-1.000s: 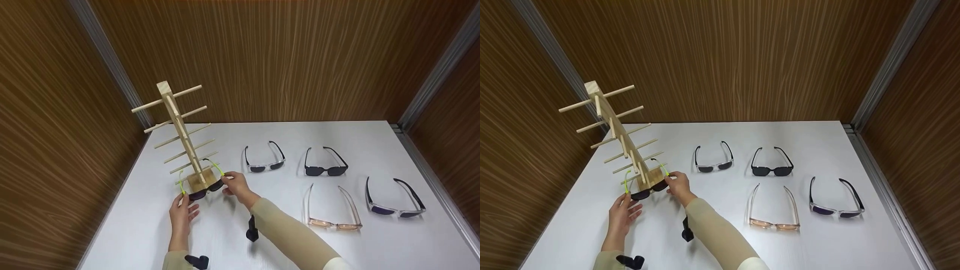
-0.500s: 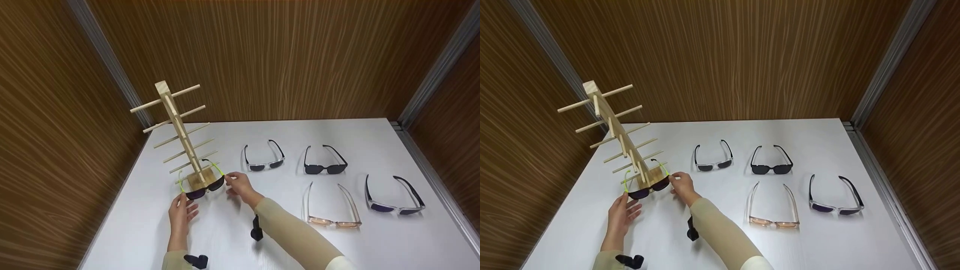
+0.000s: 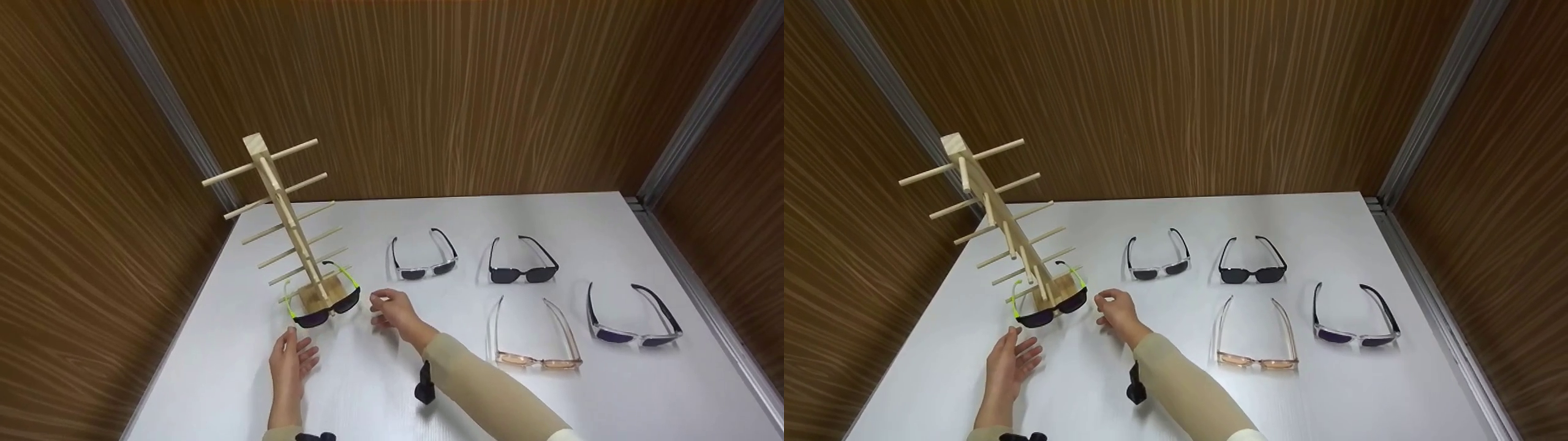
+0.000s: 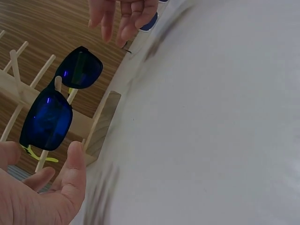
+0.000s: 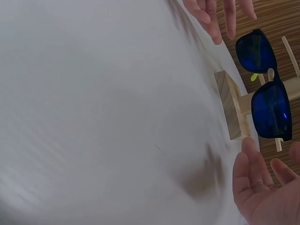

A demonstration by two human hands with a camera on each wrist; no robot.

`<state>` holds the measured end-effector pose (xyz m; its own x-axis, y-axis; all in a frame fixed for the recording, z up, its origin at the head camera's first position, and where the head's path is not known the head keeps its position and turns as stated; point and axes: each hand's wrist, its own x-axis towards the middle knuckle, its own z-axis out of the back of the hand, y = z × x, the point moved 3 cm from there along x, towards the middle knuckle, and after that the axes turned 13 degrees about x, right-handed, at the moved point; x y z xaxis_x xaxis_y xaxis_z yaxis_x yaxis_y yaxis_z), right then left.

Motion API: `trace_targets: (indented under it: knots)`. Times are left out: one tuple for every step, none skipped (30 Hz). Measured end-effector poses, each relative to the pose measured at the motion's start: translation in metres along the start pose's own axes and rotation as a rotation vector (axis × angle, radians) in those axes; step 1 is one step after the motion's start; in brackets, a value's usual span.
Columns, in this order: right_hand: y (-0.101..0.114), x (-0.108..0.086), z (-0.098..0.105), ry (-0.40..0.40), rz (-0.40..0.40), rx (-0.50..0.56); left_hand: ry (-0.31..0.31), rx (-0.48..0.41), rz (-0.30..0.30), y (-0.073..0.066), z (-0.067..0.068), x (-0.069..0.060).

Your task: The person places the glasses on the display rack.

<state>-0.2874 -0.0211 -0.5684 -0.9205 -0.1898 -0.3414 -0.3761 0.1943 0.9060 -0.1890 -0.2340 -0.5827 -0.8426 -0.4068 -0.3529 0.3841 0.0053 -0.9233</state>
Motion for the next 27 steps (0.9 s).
trace_targets:
  knots:
    - [-0.001,-0.001,0.002,-0.001,0.003,-0.001,-0.003,0.006,0.006,0.001,-0.001,0.000]
    - [-0.001,-0.002,0.003,0.000,0.006,-0.001,-0.003,0.009,0.006,0.002,-0.001,-0.001]
    - [-0.001,-0.003,0.005,0.003,0.009,0.002,-0.013,0.014,0.018,0.003,-0.002,-0.002]
    - [-0.001,-0.005,0.007,0.006,0.010,0.003,-0.021,0.012,0.027,0.004,-0.003,-0.003]
    - [-0.001,-0.006,0.009,0.011,0.013,0.001,-0.027,0.009,0.037,0.006,-0.004,-0.003]
    - [-0.002,-0.008,0.011,0.014,0.013,-0.002,-0.032,0.007,0.044,0.007,-0.005,-0.003]
    - [-0.002,-0.009,0.013,0.020,0.014,-0.004,-0.037,0.003,0.052,0.009,-0.006,-0.003]
    - [-0.003,-0.011,0.015,0.028,0.012,0.001,-0.040,-0.001,0.057,0.011,-0.007,-0.003]
    - [-0.003,-0.012,0.017,0.031,0.011,0.008,-0.040,-0.009,0.053,0.015,-0.007,-0.001]
    - [-0.004,-0.014,0.019,0.032,0.010,0.014,-0.044,-0.014,0.044,0.018,-0.008,0.001]
    - [-0.005,-0.015,0.021,0.035,0.012,0.017,-0.050,-0.016,0.043,0.023,-0.009,0.004]
    - [-0.005,-0.017,0.023,0.035,0.013,0.026,-0.057,-0.015,0.040,0.028,-0.009,0.007]
    - [-0.005,-0.018,0.026,0.033,0.013,0.037,-0.064,-0.016,0.044,0.033,-0.011,0.011]
    - [-0.005,-0.020,0.028,0.033,0.015,0.048,-0.069,-0.017,0.048,0.038,-0.012,0.015]
    - [-0.005,-0.022,0.030,0.032,0.016,0.057,-0.074,-0.017,0.054,0.043,-0.013,0.018]
    - [-0.005,-0.023,0.032,0.034,0.019,0.064,-0.078,-0.011,0.068,0.047,-0.014,0.021]
    - [-0.006,-0.025,0.034,0.037,0.021,0.074,-0.076,-0.009,0.078,0.050,-0.015,0.022]
    - [-0.006,-0.026,0.036,0.039,0.022,0.087,-0.073,-0.008,0.081,0.051,-0.017,0.023]
    - [-0.006,-0.028,0.038,0.042,0.023,0.096,-0.066,-0.008,0.081,0.052,-0.019,0.022]
    - [-0.007,-0.029,0.039,0.048,0.028,0.105,-0.051,-0.012,0.063,0.050,-0.020,0.018]
    - [-0.008,-0.031,0.041,0.051,0.026,0.114,-0.042,-0.011,0.056,0.049,-0.022,0.016]
    - [-0.009,-0.032,0.043,0.052,0.024,0.123,-0.025,-0.015,0.035,0.046,-0.024,0.011]
    - [-0.010,-0.033,0.046,0.052,0.021,0.130,-0.018,-0.012,0.033,0.044,-0.026,0.008]
    - [-0.011,-0.035,0.048,0.052,0.018,0.134,-0.005,-0.004,0.028,0.044,-0.028,0.005]
    - [-0.012,-0.036,0.050,0.051,0.016,0.137,0.004,0.002,0.027,0.043,-0.030,0.003]
    - [-0.013,-0.037,0.052,0.049,0.012,0.141,0.014,0.012,0.029,0.044,-0.032,0.003]
    - [-0.014,-0.039,0.054,0.046,0.010,0.143,0.015,0.025,0.046,0.047,-0.035,0.005]
